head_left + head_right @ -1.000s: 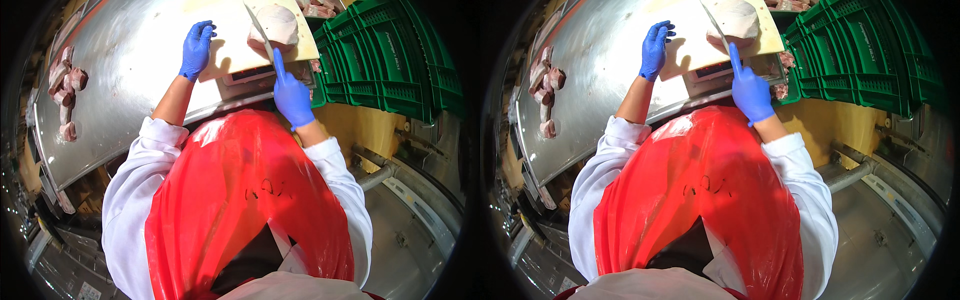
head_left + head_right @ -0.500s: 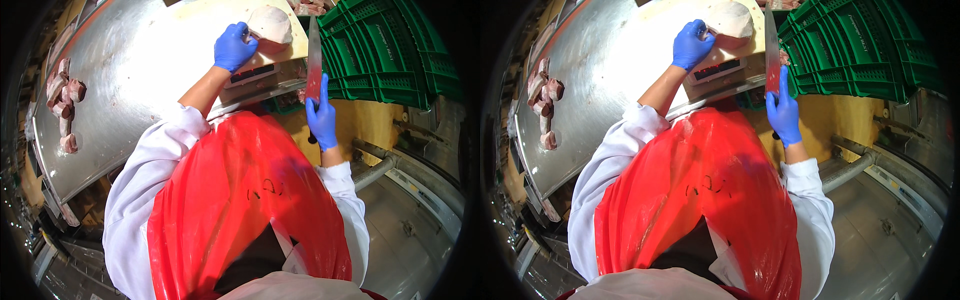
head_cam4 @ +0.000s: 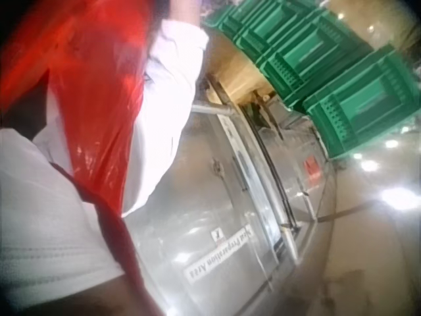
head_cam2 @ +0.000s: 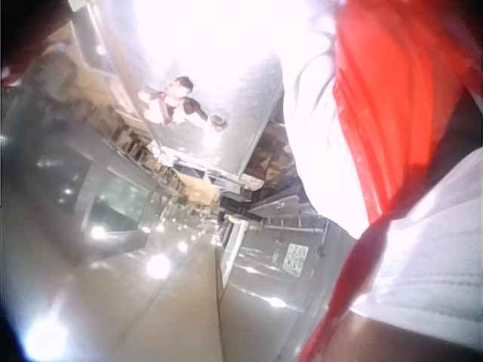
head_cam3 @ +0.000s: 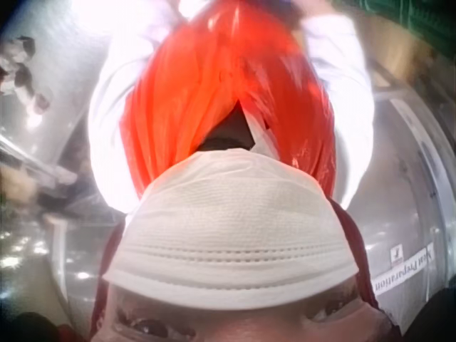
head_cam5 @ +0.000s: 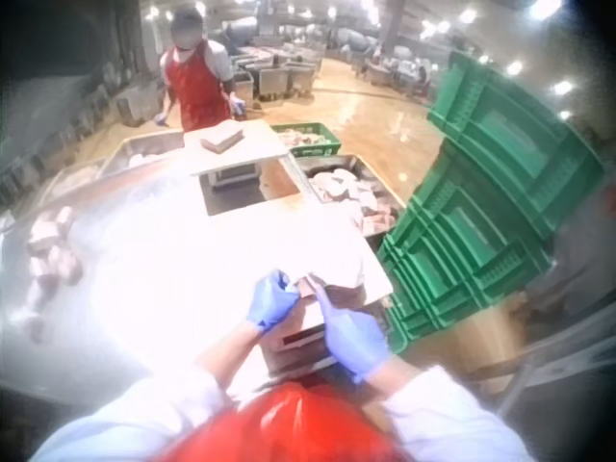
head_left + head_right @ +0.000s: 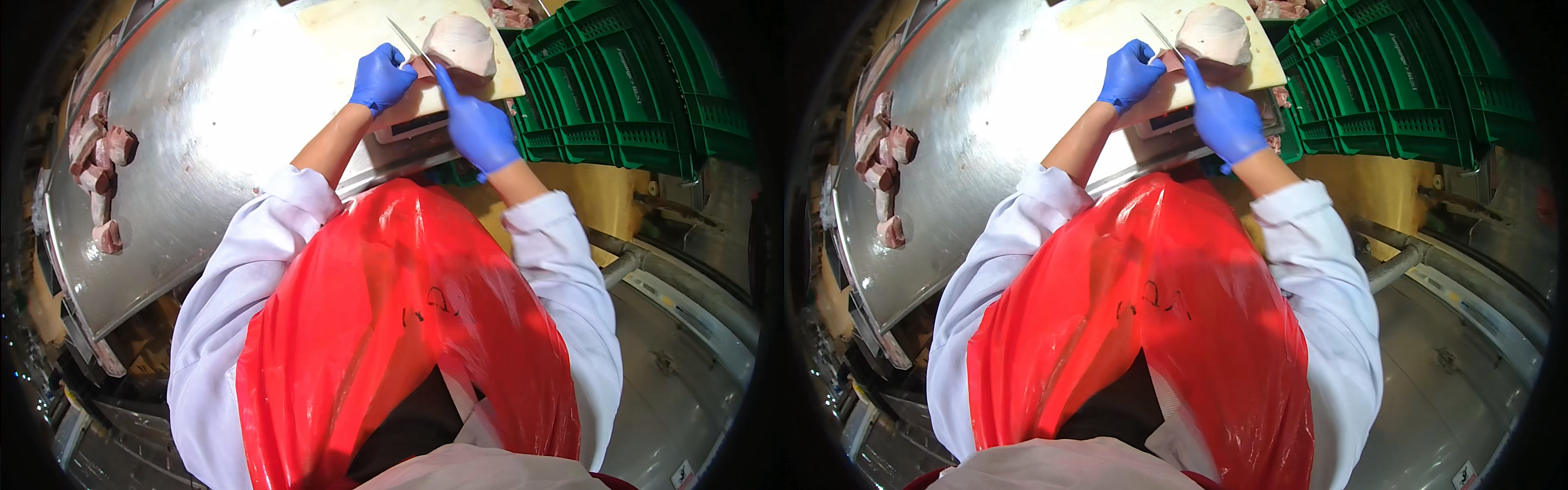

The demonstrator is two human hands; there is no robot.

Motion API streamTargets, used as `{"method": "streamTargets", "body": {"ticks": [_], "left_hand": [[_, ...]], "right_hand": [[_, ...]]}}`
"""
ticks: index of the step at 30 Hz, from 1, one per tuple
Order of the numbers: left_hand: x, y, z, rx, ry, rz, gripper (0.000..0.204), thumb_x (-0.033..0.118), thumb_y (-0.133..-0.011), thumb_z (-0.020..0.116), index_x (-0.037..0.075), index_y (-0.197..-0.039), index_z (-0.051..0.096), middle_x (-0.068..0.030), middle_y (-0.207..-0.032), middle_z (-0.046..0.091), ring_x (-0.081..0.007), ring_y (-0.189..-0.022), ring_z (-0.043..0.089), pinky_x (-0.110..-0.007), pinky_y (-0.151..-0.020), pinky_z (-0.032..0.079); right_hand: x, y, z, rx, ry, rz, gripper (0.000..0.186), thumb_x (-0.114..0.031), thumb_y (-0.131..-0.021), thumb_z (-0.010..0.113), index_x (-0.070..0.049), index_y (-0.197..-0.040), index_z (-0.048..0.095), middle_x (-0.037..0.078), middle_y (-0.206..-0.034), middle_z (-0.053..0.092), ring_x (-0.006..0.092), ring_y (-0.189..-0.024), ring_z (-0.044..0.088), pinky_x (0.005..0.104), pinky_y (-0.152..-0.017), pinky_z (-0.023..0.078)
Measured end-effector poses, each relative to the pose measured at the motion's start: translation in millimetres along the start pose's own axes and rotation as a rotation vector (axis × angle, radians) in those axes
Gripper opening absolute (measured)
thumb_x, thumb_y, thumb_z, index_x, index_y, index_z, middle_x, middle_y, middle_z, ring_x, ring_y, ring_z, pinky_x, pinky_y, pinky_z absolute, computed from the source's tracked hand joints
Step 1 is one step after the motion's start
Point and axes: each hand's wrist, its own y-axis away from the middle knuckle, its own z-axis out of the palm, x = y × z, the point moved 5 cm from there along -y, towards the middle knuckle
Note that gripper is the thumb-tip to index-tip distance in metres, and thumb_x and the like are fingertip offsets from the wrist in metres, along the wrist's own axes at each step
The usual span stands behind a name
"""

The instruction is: The person cuts large pieces of raw meat into smaller portions using a knife on a cutting board. The person places the cut pieces into a metal tray and continues processing additional meat pieces.

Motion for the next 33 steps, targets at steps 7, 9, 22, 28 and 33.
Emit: {"method": "streamTargets", "body": {"ticks": [7, 9, 22, 28, 33], "left_hand": [[-31, 1, -58, 0.065, -0.029, 0.046, 0.025, 0.021, -0.078, 0.072, 0.001, -0.091, 0.066, -0.0204, -0.078, 0.069, -0.0304, -0.068, 0.068, -0.038, -0.068, 0.055], [-39, 2, -74, 0.086, 0.208, 0.030, 0.022, 0.016, -0.082, 0.072, -0.001, -0.093, 0.063, -0.0111, -0.078, 0.069, -0.0183, -0.067, 0.065, -0.031, -0.066, 0.055], [182, -46, 44, -0.082, 0.490, 0.376, 0.013, 0.011, -0.088, 0.070, 0.004, -0.087, 0.059, 0.0007, -0.075, 0.057, -0.0065, -0.069, 0.054, -0.023, -0.062, 0.045], [203, -67, 95, -0.206, 0.275, 0.300, 0.025, 0.018, -0.091, 0.070, -0.002, -0.102, 0.062, -0.0069, -0.086, 0.065, -0.0138, -0.078, 0.061, -0.029, -0.071, 0.052], [170, -53, -26, 0.343, 0.329, 0.444, 0.014, 0.010, -0.097, 0.062, 0.003, -0.109, 0.063, -0.0078, -0.096, 0.069, -0.0121, -0.079, 0.062, -0.026, -0.070, 0.051]], "right_hand": [[72, 114, -15, -0.241, 0.370, -0.062, 0.088, -0.001, -0.085, 0.053, -0.030, -0.161, 0.019, 0.015, -0.078, 0.061, 0.0368, -0.059, 0.063, 0.0487, -0.053, 0.051], [105, 137, -13, -0.186, 0.301, -0.113, 0.087, -0.002, -0.086, 0.055, -0.032, -0.160, 0.021, 0.015, -0.075, 0.057, 0.0367, -0.057, 0.061, 0.0486, -0.052, 0.051], [229, 186, 47, 0.365, -0.892, 0.366, 0.081, -0.004, -0.095, 0.061, -0.021, -0.162, 0.018, 0.002, -0.078, 0.068, 0.0060, -0.058, 0.054, 0.0271, -0.056, 0.050], [259, 167, 67, 0.362, -1.063, 0.318, 0.081, -0.004, -0.094, 0.063, -0.021, -0.161, 0.020, 0.003, -0.079, 0.069, 0.0055, -0.059, 0.055, 0.0265, -0.055, 0.050], [234, 115, 50, 0.480, -0.750, -0.139, 0.072, -0.004, -0.093, 0.066, -0.020, -0.157, 0.035, 0.008, -0.082, 0.069, 0.0119, -0.059, 0.061, 0.0298, -0.056, 0.051]]}}
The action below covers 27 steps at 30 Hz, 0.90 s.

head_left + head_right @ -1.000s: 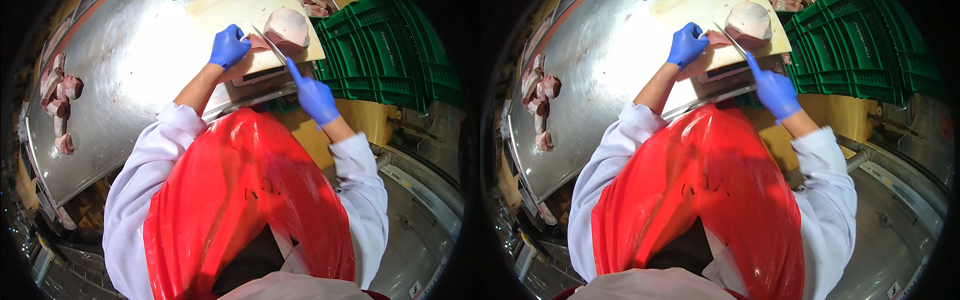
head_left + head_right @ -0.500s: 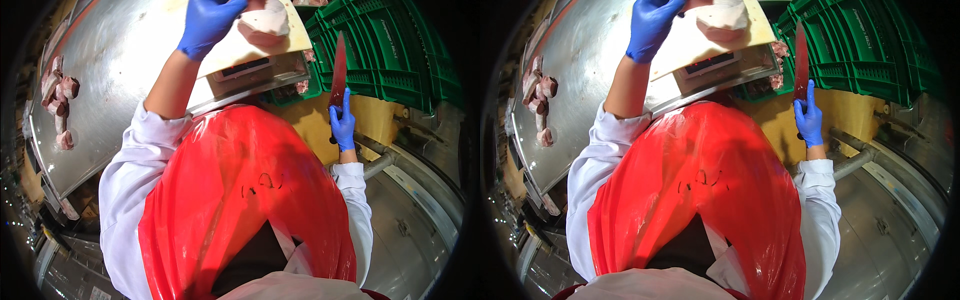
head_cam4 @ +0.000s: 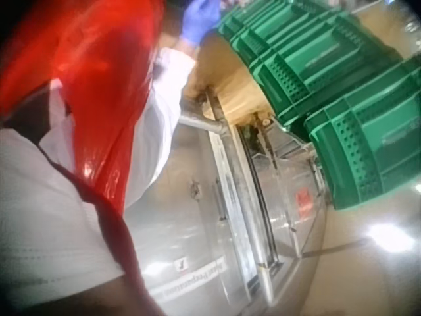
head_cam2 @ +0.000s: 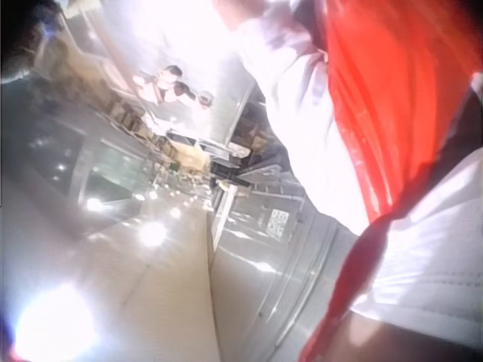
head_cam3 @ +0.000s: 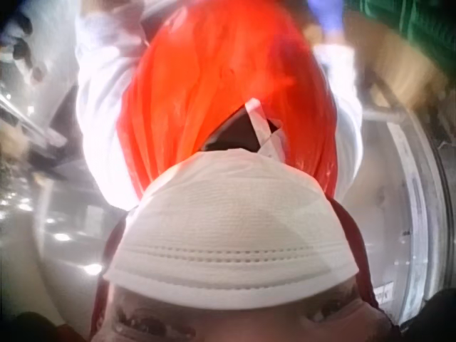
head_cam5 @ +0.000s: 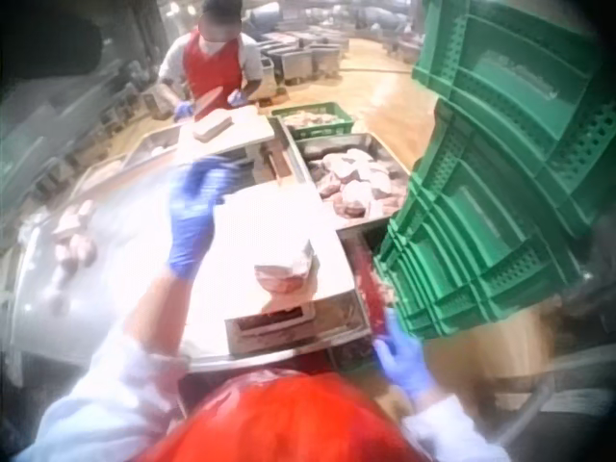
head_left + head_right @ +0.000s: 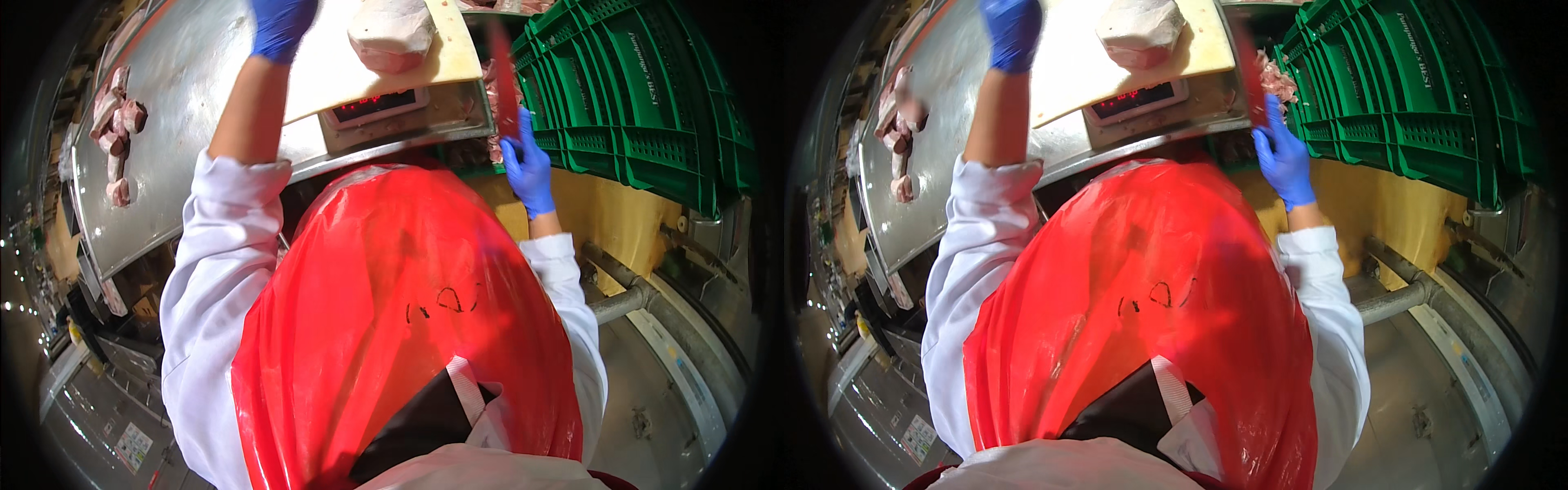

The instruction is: The person cuts large pieces of raw meat into smaller portions using a knife on a cutting board. The person places the cut pieces into a metal tray and continues processing additional meat pieces.

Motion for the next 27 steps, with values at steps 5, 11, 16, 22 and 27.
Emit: {"method": "streamTargets", "body": {"ticks": [5, 11, 16, 22, 27], "left_hand": [[40, 54, -93, 0.334, -0.106, 0.033, 0.012, 0.007, -0.092, 0.060, 0.003, -0.102, 0.066, -0.0086, -0.092, 0.068, -0.0197, -0.076, 0.063, -0.031, -0.068, 0.051], [23, 133, -141, 0.323, -0.121, -0.019, 0.016, 0.007, -0.098, 0.057, -0.003, -0.110, 0.062, -0.0168, -0.106, 0.071, -0.0197, -0.081, 0.068, -0.031, -0.075, 0.052], [16, 187, -175, 0.439, -0.191, -0.150, 0.017, 0.009, -0.099, 0.057, -0.003, -0.110, 0.062, -0.0159, -0.105, 0.071, -0.0183, -0.081, 0.067, -0.030, -0.075, 0.052], [8, 216, -187, 0.509, -0.204, -0.254, 0.017, 0.009, -0.099, 0.057, -0.003, -0.111, 0.063, -0.0150, -0.106, 0.071, -0.0177, -0.082, 0.067, -0.030, -0.075, 0.052], [1, 219, -182, 0.499, -0.201, -0.282, 0.017, 0.009, -0.100, 0.057, -0.003, -0.111, 0.063, -0.0147, -0.106, 0.071, -0.0174, -0.082, 0.067, -0.030, -0.076, 0.052]], "right_hand": [[-40, -86, 26, -0.426, 0.657, -0.560, 0.078, -0.003, -0.085, 0.062, -0.035, -0.153, 0.040, 0.009, -0.073, 0.052, 0.0262, -0.056, 0.056, 0.0389, -0.051, 0.048], [-30, -126, -1, -0.643, 0.859, -0.687, 0.088, 0.001, -0.082, 0.057, -0.045, -0.154, 0.034, 0.009, -0.074, 0.051, 0.0260, -0.055, 0.054, 0.0395, -0.051, 0.047], [-20, -139, -17, -0.720, 0.902, -0.753, 0.087, 0.003, -0.084, 0.054, -0.043, -0.155, 0.033, 0.010, -0.073, 0.048, 0.0274, -0.055, 0.050, 0.0421, -0.050, 0.045], [-19, -159, -25, -0.726, 1.048, -0.870, 0.083, 0.002, -0.085, 0.054, -0.041, -0.154, 0.036, 0.010, -0.073, 0.046, 0.0267, -0.055, 0.049, 0.0416, -0.050, 0.044], [-17, -181, -16, -0.739, 0.949, -0.963, 0.083, 0.000, -0.085, 0.056, -0.041, -0.154, 0.036, 0.009, -0.074, 0.048, 0.0264, -0.058, 0.051, 0.0410, -0.053, 0.045]]}}
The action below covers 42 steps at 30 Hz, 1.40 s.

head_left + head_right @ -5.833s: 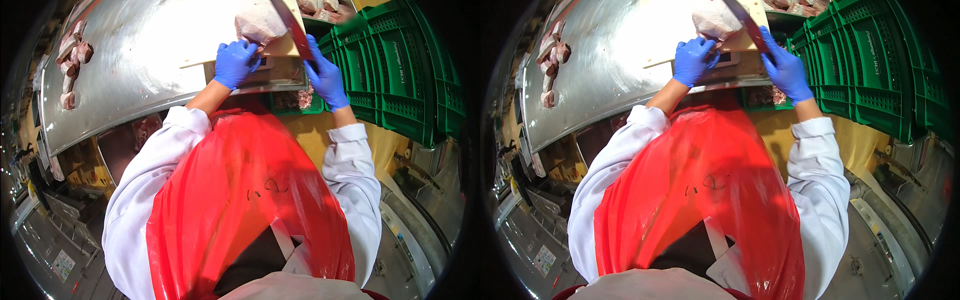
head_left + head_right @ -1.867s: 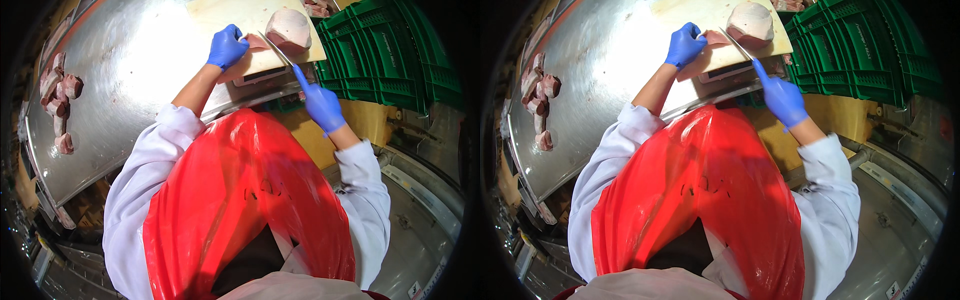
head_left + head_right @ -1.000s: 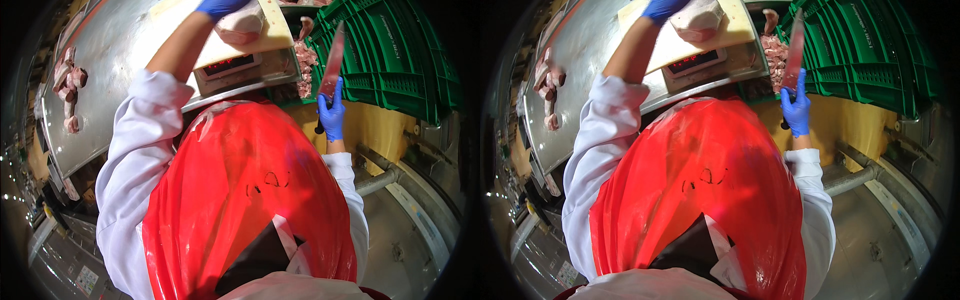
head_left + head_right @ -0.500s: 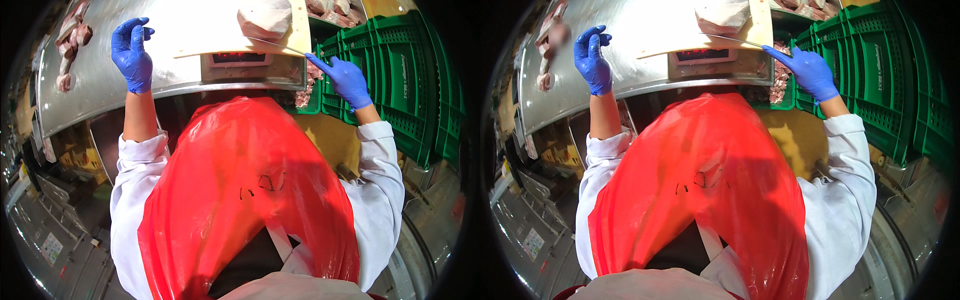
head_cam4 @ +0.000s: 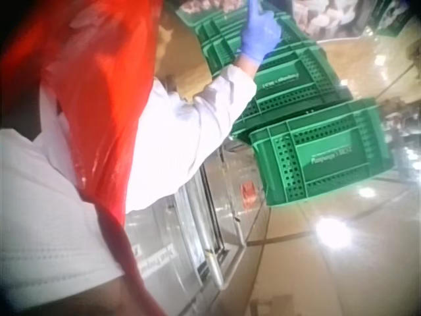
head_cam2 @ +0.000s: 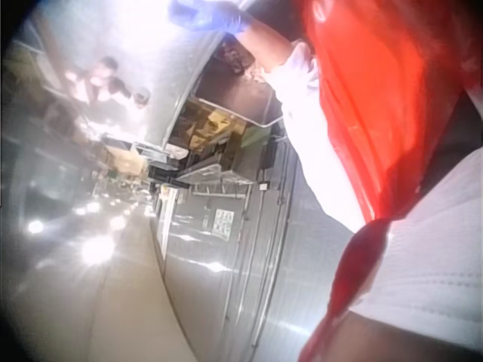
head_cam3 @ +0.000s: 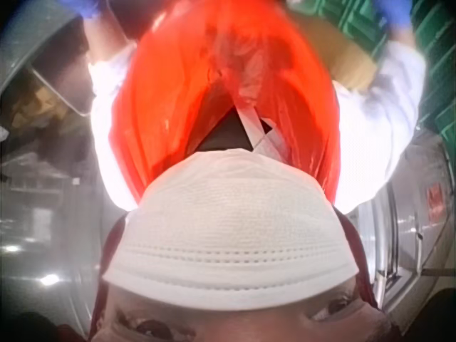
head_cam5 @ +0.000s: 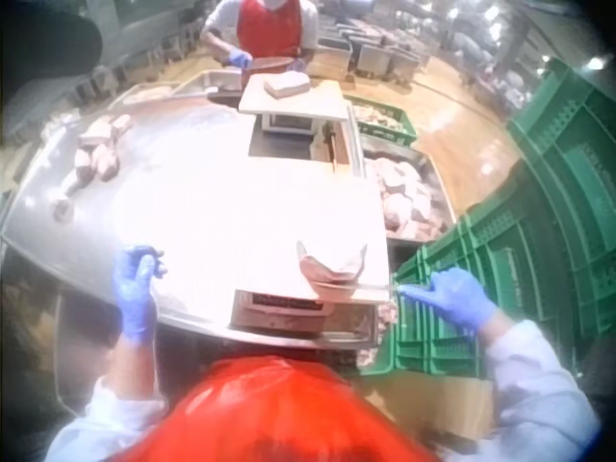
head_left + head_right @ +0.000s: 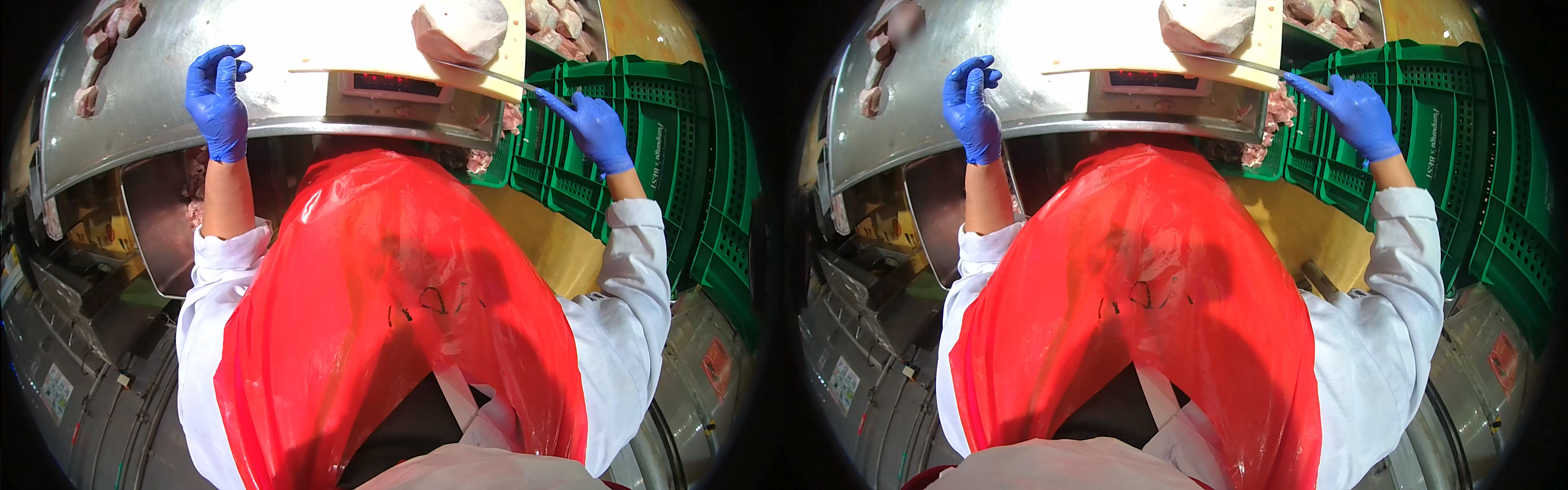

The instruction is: The person cuts large pieces of raw meat into smaller portions using a knife on a cutting board. The person places the cut pieces into a metal tray and continues processing additional meat pieces.

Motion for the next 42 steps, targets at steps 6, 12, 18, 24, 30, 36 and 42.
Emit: {"method": "streamTargets", "body": {"ticks": [6, 12, 18, 24, 30, 36, 42], "left_hand": [[-8, 4, 18, -0.054, 0.050, -0.039, 0.017, 0.009, -0.100, 0.057, -0.003, -0.111, 0.062, -0.0152, -0.106, 0.070, -0.0171, -0.082, 0.066, -0.030, -0.077, 0.052], [1, 23, 48, -0.036, 0.095, 0.102, 0.011, 0.001, -0.096, 0.058, -0.002, -0.106, 0.062, -0.0127, -0.101, 0.069, -0.0157, -0.081, 0.064, -0.028, -0.076, 0.052], [3, 59, 111, -0.287, -0.069, 0.493, 0.019, -0.002, -0.082, 0.071, 0.002, -0.099, 0.065, -0.0112, -0.090, 0.066, -0.0214, -0.074, 0.063, -0.030, -0.069, 0.051], [-12, 76, 213, -0.370, -0.508, 0.703, 0.026, 0.031, -0.080, 0.075, 0.011, -0.095, 0.068, -0.0055, -0.085, 0.062, -0.0263, -0.078, 0.059, -0.041, -0.069, 0.042], [-25, 87, 207, -0.411, -0.684, 0.788, 0.019, 0.029, -0.078, 0.077, 0.022, -0.093, 0.066, 0.0002, -0.088, 0.061, -0.0220, -0.079, 0.058, -0.041, -0.074, 0.038], [-27, 96, 208, -0.380, -0.705, 0.817, 0.015, 0.028, -0.079, 0.072, 0.020, -0.079, 0.060, -0.0003, -0.079, 0.057, -0.0216, -0.073, 0.055, -0.041, -0.074, 0.038], [-29, 98, 210, -0.363, -0.776, 0.831, 0.017, 0.027, -0.078, 0.073, 0.020, -0.082, 0.059, 0.0013, -0.077, 0.055, -0.0206, -0.071, 0.055, -0.040, -0.074, 0.038]], "right_hand": [[-25, -58, 14, 0.067, -0.122, -0.058, 0.082, -0.003, -0.084, 0.058, -0.040, -0.154, 0.036, 0.009, -0.073, 0.050, 0.0270, -0.060, 0.057, 0.0420, -0.055, 0.047], [-67, -97, 7, 0.019, -0.342, 0.064, 0.085, -0.006, -0.084, 0.058, -0.039, -0.156, 0.031, 0.011, -0.073, 0.054, 0.0304, -0.059, 0.062, 0.0422, -0.053, 0.052], [-65, -89, -29, 0.319, -0.668, 0.284, 0.084, -0.004, -0.085, 0.058, -0.039, -0.156, 0.030, 0.013, -0.082, 0.063, 0.0345, -0.063, 0.065, 0.0426, -0.055, 0.055], [-54, -80, -43, 0.507, -0.816, 0.444, 0.063, -0.008, -0.093, 0.067, -0.029, -0.149, 0.048, 0.016, -0.093, 0.068, 0.0300, -0.068, 0.066, 0.0340, -0.066, 0.054], [-81, -80, -27, 0.478, -0.543, 0.383, 0.079, -0.005, -0.085, 0.059, -0.040, -0.153, 0.037, 0.009, -0.072, 0.055, 0.0294, -0.052, 0.058, 0.0400, -0.049, 0.051], [-100, -96, -17, 0.251, -0.285, 0.339, 0.083, -0.006, -0.084, 0.058, -0.041, -0.155, 0.034, 0.008, -0.068, 0.052, 0.0258, -0.046, 0.056, 0.0387, -0.045, 0.049], [-104, -44, -2, 0.046, -0.275, 0.352, 0.087, -0.002, -0.084, 0.056, -0.039, -0.158, 0.027, 0.012, -0.071, 0.055, 0.0304, -0.049, 0.058, 0.0406, -0.046, 0.050]]}}
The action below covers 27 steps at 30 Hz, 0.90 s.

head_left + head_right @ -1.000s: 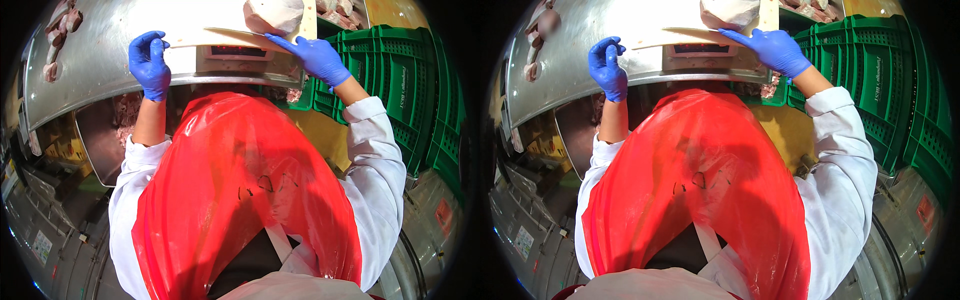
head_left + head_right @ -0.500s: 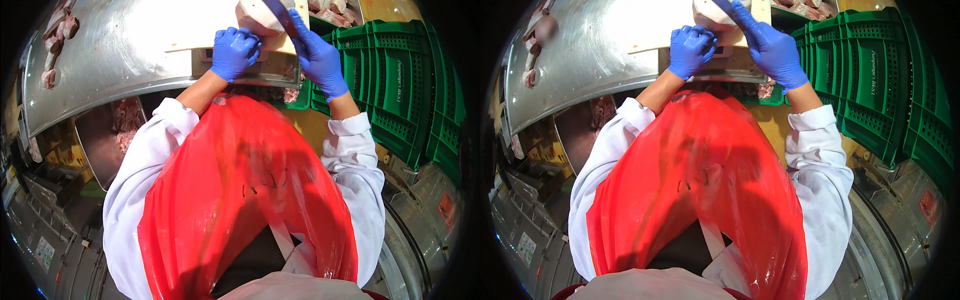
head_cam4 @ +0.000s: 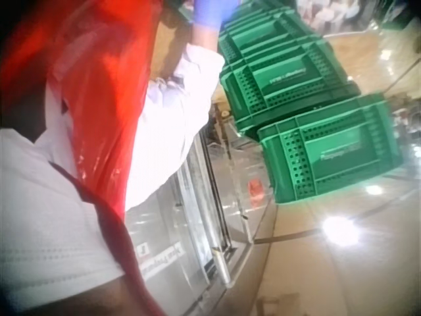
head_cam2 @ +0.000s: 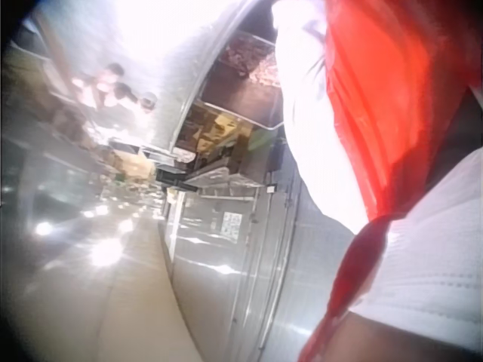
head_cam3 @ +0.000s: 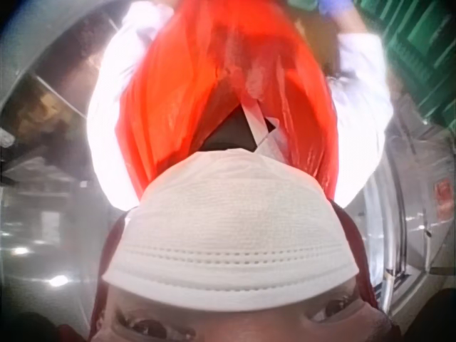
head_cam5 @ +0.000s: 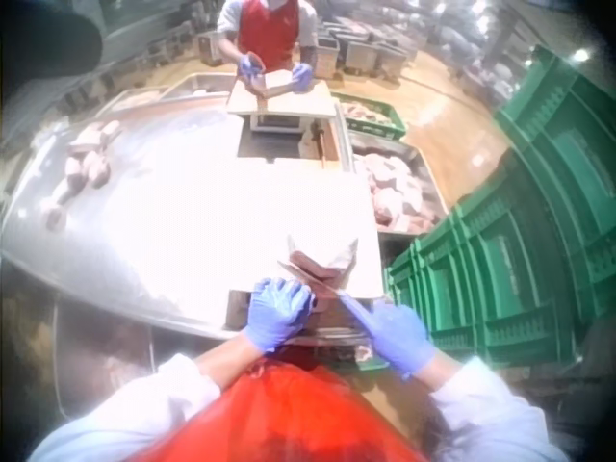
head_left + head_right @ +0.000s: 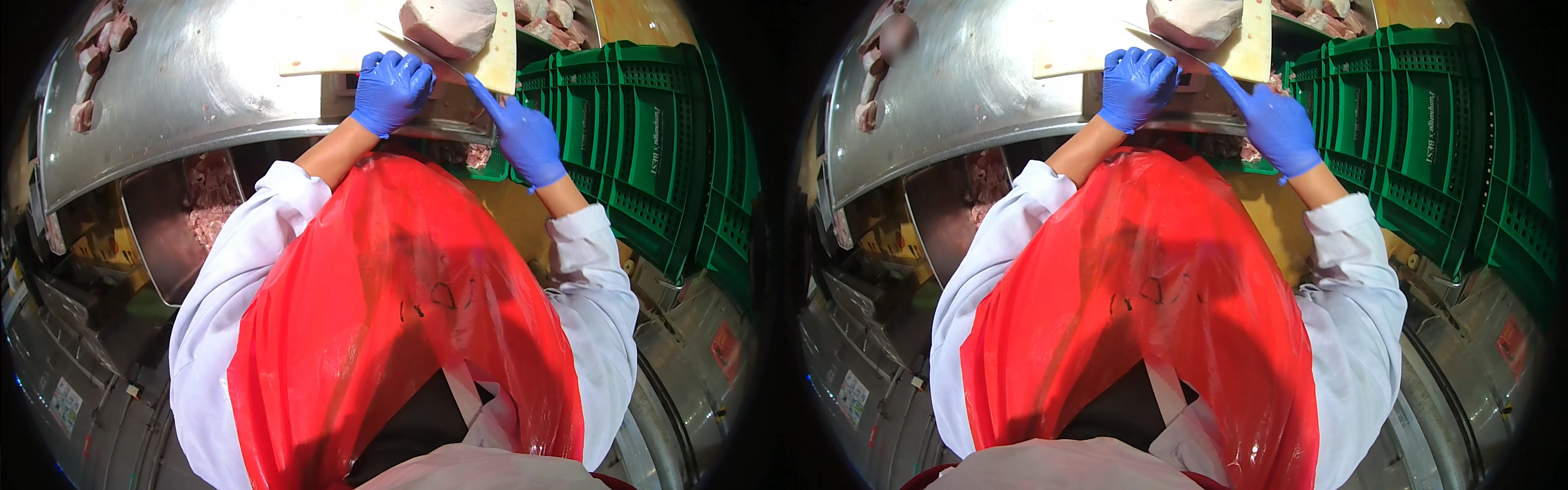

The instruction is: The person cuts large pieces of raw meat into smaller portions using a knife on a cutting board. The person places the cut pieces into a metal tray and continues processing additional meat pieces.

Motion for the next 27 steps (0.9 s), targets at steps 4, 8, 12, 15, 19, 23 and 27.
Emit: {"method": "streamTargets", "body": {"ticks": [4, 8, 12, 15, 19, 23, 27], "left_hand": [[-4, 0, -5, -0.053, -0.016, -0.013, 0.014, 0.026, -0.080, 0.071, 0.019, -0.083, 0.060, 0.0004, -0.079, 0.057, -0.0214, -0.074, 0.056, -0.041, -0.075, 0.039], [-33, -3, -22, -0.071, -0.040, -0.108, 0.011, 0.025, -0.081, 0.070, 0.018, -0.082, 0.061, -0.0013, -0.080, 0.059, -0.0236, -0.076, 0.058, -0.042, -0.075, 0.039], [-76, 0, -34, -0.062, -0.108, -0.238, 0.008, 0.022, -0.079, 0.069, 0.017, -0.084, 0.066, -0.0040, -0.079, 0.060, -0.0267, -0.076, 0.058, -0.043, -0.069, 0.040], [-83, 6, -29, -0.007, -0.040, -0.238, 0.009, 0.026, -0.079, 0.068, 0.016, -0.078, 0.066, -0.0050, -0.079, 0.059, -0.0277, -0.075, 0.056, -0.045, -0.069, 0.038], [-84, 10, -31, 0.042, 0.023, -0.226, 0.009, 0.025, -0.078, 0.069, 0.017, -0.078, 0.066, -0.0040, -0.078, 0.059, -0.0279, -0.074, 0.056, -0.044, -0.068, 0.037], [-82, 9, -32, 0.036, 0.049, -0.223, 0.009, 0.025, -0.077, 0.069, 0.017, -0.077, 0.066, -0.0039, -0.079, 0.060, -0.0283, -0.075, 0.056, -0.044, -0.068, 0.037], [-84, 11, -37, 0.060, 0.061, -0.226, 0.011, 0.025, -0.077, 0.069, 0.015, -0.079, 0.066, -0.0050, -0.087, 0.063, -0.0292, -0.079, 0.058, -0.044, -0.072, 0.040]], "right_hand": [[8, 29, -22, -0.233, 0.015, 0.054, 0.088, -0.001, -0.084, 0.056, -0.037, -0.158, 0.026, 0.014, -0.073, 0.055, 0.0330, -0.052, 0.058, 0.0432, -0.048, 0.050], [26, 66, -43, -0.279, 0.035, 0.070, 0.089, 0.001, -0.083, 0.056, -0.037, -0.158, 0.028, 0.014, -0.073, 0.054, 0.0329, -0.052, 0.058, 0.0447, -0.048, 0.048], [21, 78, -49, -0.064, -0.194, 0.118, 0.088, 0.003, -0.082, 0.056, -0.038, -0.156, 0.032, 0.012, -0.073, 0.053, 0.0322, -0.052, 0.056, 0.0452, -0.048, 0.048], [-10, 41, -47, 0.095, -0.276, 0.126, 0.086, 0.002, -0.083, 0.055, -0.036, -0.156, 0.033, 0.011, -0.073, 0.054, 0.0315, -0.052, 0.057, 0.0450, -0.048, 0.048], [-54, -40, -35, 0.108, -0.151, 0.159, 0.082, 0.001, -0.084, 0.053, -0.028, -0.158, 0.031, 0.013, -0.077, 0.062, 0.0310, -0.055, 0.063, 0.0428, -0.049, 0.051], [-64, -64, -28, 0.061, -0.105, 0.188, 0.079, -0.001, -0.084, 0.053, -0.020, -0.157, 0.031, 0.016, -0.071, 0.061, 0.0325, -0.057, 0.065, 0.0437, -0.051, 0.053], [-64, -27, -22, -0.144, -0.144, 0.196, 0.083, -0.002, -0.083, 0.054, -0.021, -0.159, 0.026, 0.019, -0.073, 0.062, 0.0353, -0.059, 0.065, 0.0474, -0.052, 0.053]]}}
